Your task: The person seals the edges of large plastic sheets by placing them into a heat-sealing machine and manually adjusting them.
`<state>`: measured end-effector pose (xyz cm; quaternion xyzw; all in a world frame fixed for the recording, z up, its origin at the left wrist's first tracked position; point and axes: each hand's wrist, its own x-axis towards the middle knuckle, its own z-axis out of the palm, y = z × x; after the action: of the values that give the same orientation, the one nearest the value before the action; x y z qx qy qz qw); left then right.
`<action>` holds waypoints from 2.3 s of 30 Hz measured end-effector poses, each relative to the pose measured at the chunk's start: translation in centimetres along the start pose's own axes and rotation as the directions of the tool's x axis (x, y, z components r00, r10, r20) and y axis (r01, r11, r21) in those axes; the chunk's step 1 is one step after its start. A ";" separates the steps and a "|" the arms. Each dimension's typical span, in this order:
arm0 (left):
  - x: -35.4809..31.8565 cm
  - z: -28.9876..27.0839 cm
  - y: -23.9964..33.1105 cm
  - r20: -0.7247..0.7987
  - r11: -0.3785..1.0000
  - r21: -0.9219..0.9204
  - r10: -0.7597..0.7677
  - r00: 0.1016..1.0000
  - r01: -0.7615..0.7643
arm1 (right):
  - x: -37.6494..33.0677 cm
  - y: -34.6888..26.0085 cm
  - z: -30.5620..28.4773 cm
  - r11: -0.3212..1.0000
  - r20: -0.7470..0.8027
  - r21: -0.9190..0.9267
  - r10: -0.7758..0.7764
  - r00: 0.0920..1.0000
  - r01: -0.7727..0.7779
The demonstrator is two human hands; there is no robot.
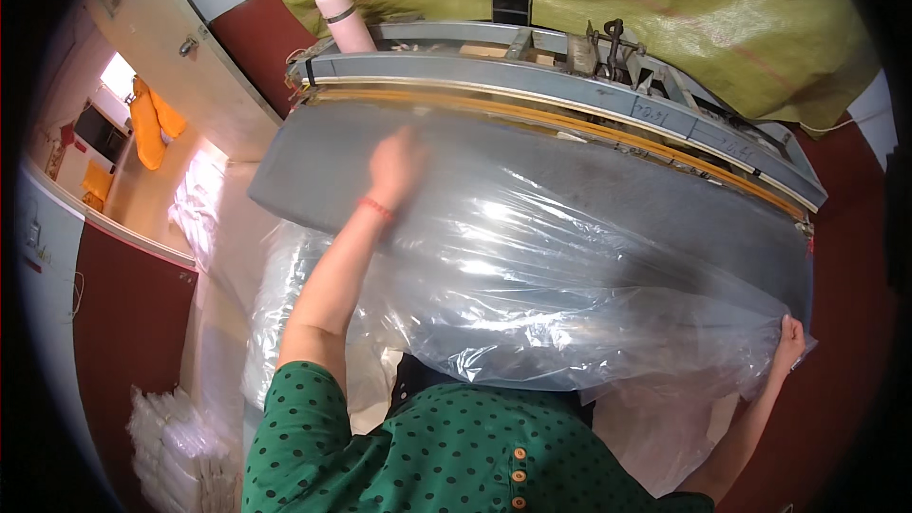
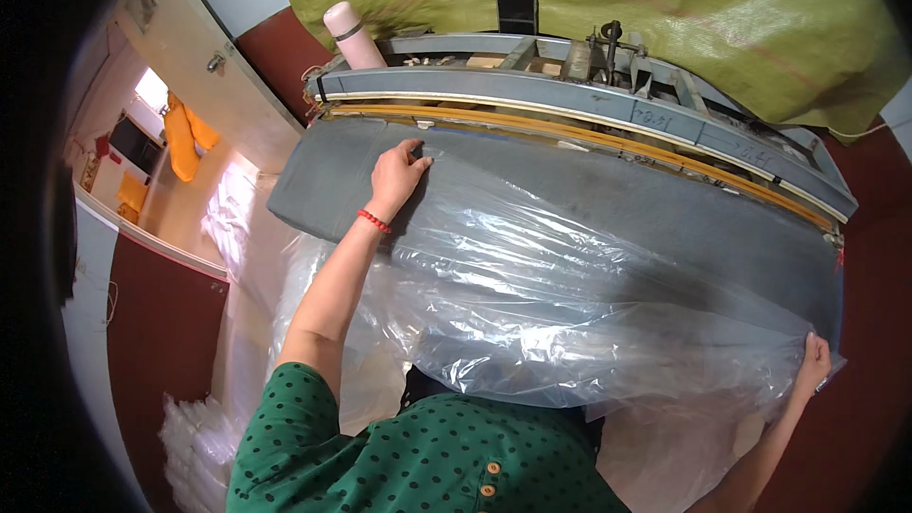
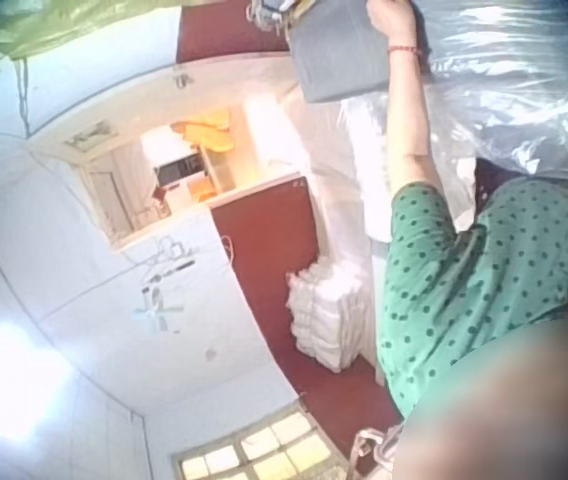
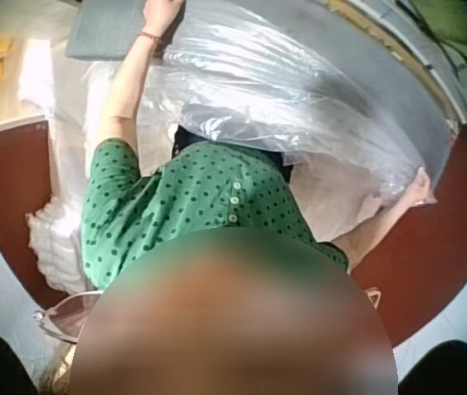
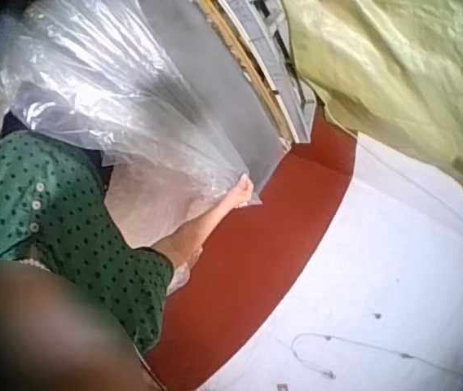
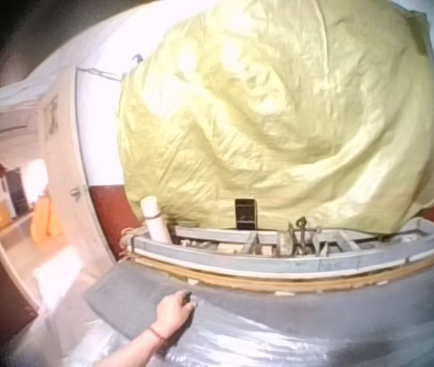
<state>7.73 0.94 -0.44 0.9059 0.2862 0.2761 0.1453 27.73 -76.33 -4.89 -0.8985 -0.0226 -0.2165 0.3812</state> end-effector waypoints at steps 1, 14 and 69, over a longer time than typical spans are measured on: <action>0.2 0.3 -0.2 0.020 1.000 -0.013 -0.017 1.000 0.017 | 0.2 -0.3 0.1 1.000 -0.009 0.005 -0.013 1.000 0.013; 7.4 5.3 -5.9 -0.362 0.841 -0.541 -0.235 0.902 0.002 | 9.5 -6.9 14.3 0.957 -0.175 0.289 0.033 0.984 0.019; -6.7 -9.0 8.3 0.277 0.638 -0.770 0.356 0.893 -0.016 | -13.6 -51.7 22.1 0.585 0.403 0.774 -0.750 0.524 0.242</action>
<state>1.53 -8.70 7.45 0.8255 0.0130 0.1898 0.5314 12.97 -22.70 10.89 -0.6712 -0.5115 0.0557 0.5336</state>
